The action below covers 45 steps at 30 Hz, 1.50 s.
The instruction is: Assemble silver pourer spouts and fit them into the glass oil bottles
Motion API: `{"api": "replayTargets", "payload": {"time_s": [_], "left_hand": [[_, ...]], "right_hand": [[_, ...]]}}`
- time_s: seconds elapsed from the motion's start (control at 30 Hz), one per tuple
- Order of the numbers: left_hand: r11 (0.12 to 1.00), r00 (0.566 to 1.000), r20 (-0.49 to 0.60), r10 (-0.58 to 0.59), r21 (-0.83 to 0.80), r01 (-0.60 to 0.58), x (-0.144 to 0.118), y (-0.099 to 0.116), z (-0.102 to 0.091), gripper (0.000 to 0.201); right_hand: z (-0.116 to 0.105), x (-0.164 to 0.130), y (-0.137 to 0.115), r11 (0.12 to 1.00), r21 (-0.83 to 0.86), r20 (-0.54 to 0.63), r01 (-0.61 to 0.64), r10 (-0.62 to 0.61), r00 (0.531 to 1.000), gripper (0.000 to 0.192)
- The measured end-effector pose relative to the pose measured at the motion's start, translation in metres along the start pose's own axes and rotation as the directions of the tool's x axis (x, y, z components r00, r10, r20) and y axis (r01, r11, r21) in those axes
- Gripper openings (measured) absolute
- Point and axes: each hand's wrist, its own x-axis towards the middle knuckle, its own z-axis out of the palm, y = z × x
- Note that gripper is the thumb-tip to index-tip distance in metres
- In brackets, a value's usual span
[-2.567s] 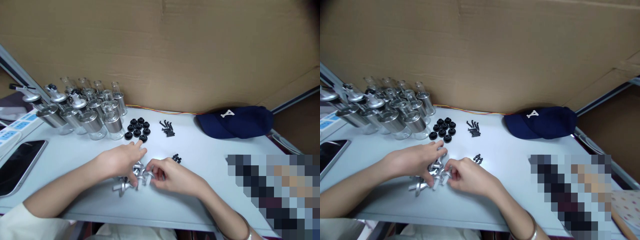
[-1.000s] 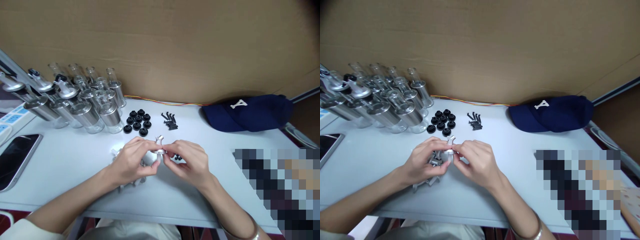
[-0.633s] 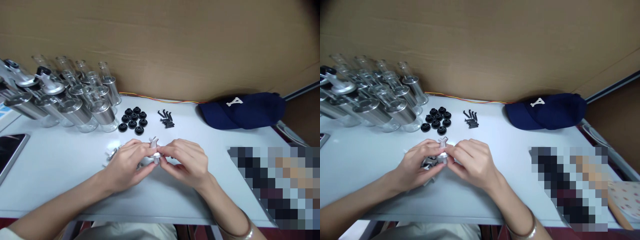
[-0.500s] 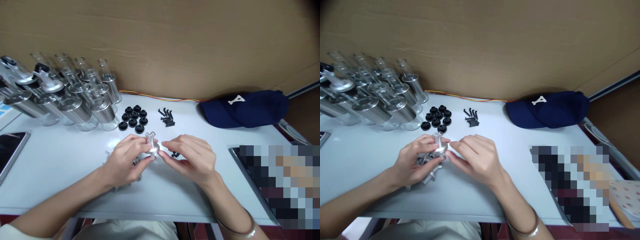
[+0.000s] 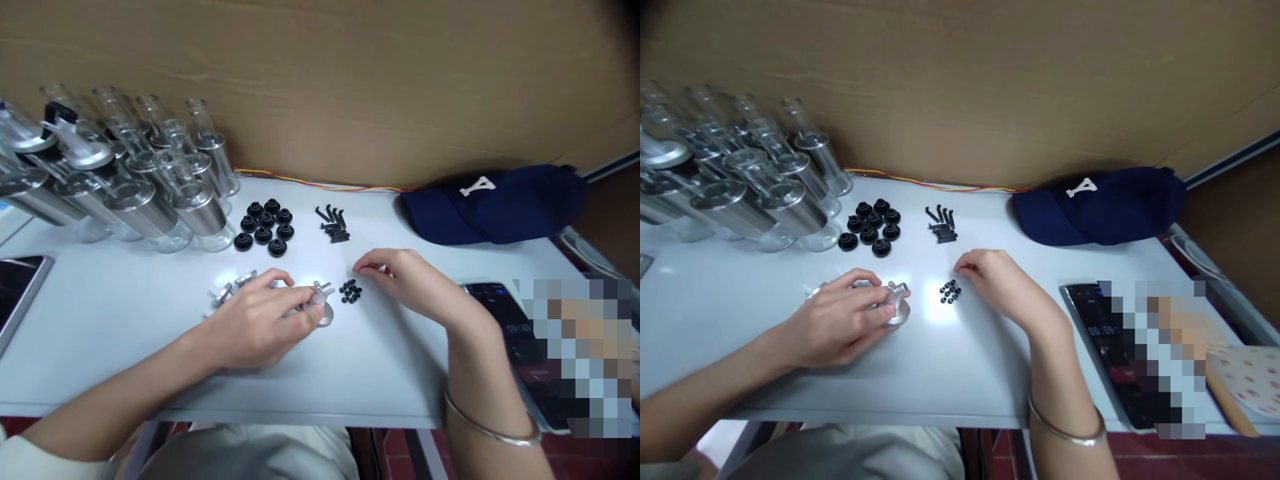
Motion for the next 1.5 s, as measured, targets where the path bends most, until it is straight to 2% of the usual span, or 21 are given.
{"api": "replayTargets", "payload": {"time_s": [0.1,0.2,0.5,0.73,0.83,0.9,0.97,1.07,1.13,1.23,1.3,1.4,1.5], "left_hand": [[1.0,0.999,-0.043,-0.01,-0.016,0.009,0.0,0.0,0.001,0.015],[1.0,0.998,-0.054,-0.018,-0.02,0.017,0.001,-0.001,0.001,0.015],[0.999,0.998,-0.055,-0.033,0.005,0.034,0.001,-0.002,-0.001,0.01],[0.994,0.981,-0.159,-0.108,-0.018,0.107,0.002,-0.003,0.0,0.017],[0.995,0.982,-0.161,-0.101,-0.018,0.099,0.002,-0.002,0.0,0.017],[0.995,0.984,-0.151,-0.097,-0.015,0.096,0.001,-0.002,0.0,0.017],[0.996,0.986,-0.14,-0.092,-0.009,0.092,0.001,-0.002,0.0,0.017],[0.996,0.986,-0.138,-0.091,0.008,0.093,0.0,-0.003,0.0,0.016],[0.995,0.986,-0.14,-0.095,0.019,0.099,0.0,-0.003,0.001,0.016],[0.995,0.986,-0.141,-0.094,0.026,0.099,0.0,-0.003,0.0,0.014],[0.995,0.985,-0.143,-0.094,0.027,0.099,0.0,-0.003,0.0,0.013],[0.994,0.986,-0.135,-0.102,0.031,0.107,0.0,-0.003,0.0,0.013],[0.994,0.987,-0.129,-0.1,0.026,0.104,0.0,-0.003,0.0,0.013]], "right_hand": [[0.0,0.0,-0.002,0.999,0.024,0.062,-0.025,0.023,0.998,0.018],[0.002,0.001,-0.001,0.999,0.026,0.074,-0.043,0.041,0.996,0.016],[0.013,0.009,-0.001,1.0,0.007,-0.056,0.02,-0.019,0.998,0.02],[0.022,0.014,-0.002,0.991,-0.065,-0.076,0.119,-0.124,0.989,0.02],[0.02,0.013,-0.008,0.994,-0.01,-0.135,0.107,-0.108,0.985,0.019],[0.018,0.011,-0.015,0.985,0.133,-0.163,0.107,-0.085,0.983,0.019],[0.016,0.008,-0.024,0.911,0.394,-0.14,0.119,-0.068,0.988,0.021],[0.017,0.006,-0.036,0.643,0.764,-0.026,0.053,-0.051,0.998,0.024],[0.02,0.006,-0.041,0.464,0.884,0.082,-0.057,-0.035,0.996,0.025],[0.025,0.006,-0.047,0.252,0.943,0.228,-0.215,-0.023,0.973,0.025],[0.026,0.007,-0.049,0.152,0.95,0.278,-0.273,-0.016,0.96,0.024],[0.026,0.008,-0.05,0.052,0.953,0.299,-0.299,-0.003,0.954,0.022],[0.025,0.008,-0.051,0.012,0.955,0.296,-0.296,0.025,0.955,0.022]]}}
